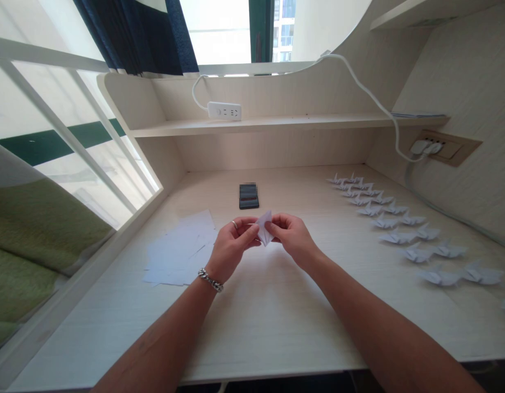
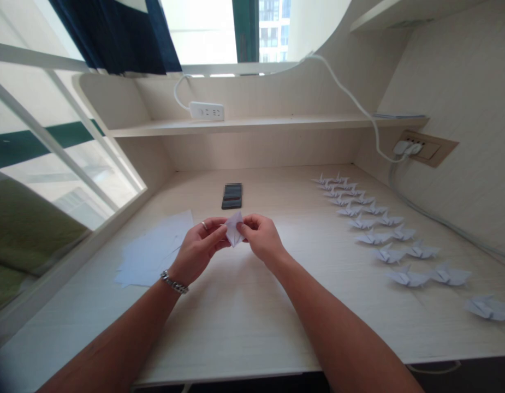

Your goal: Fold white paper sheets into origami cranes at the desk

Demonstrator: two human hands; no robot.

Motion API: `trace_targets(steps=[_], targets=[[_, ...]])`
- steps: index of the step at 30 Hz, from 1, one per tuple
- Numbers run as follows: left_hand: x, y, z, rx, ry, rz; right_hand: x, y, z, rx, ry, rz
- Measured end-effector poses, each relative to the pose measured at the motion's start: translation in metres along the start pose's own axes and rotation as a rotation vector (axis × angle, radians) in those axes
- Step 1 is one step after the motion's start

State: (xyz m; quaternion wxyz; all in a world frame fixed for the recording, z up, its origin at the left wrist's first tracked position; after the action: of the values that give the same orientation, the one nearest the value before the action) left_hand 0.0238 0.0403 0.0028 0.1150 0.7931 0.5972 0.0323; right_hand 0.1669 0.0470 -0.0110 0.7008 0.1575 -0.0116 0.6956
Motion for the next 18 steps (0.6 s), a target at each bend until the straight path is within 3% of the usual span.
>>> trace_targets(steps=[13, 18], targets=[[-0.0005, 0.0006, -0.0018, -0.120, -0.047, 0.024, -0.0015, 0.0039, 0.0043, 0.074, 0.009, 0.024], [0.0001, 0.0001, -0.0005, -0.104, -0.068, -0.003, -0.0006, 0.0018, 0.0036, 0.008, -0.022, 0.018]])
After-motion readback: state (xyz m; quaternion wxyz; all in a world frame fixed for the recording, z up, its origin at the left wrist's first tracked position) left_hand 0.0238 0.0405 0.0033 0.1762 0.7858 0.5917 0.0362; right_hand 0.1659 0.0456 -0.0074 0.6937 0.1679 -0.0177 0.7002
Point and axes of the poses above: each hand's wrist, its own x-axis towards the middle knuckle, its own y-axis out of the palm, z = x × y, the point moved 5 cm from there along x, towards the middle knuckle, and after that the axes turned 10 degrees about -y, right-handed, at the moved point
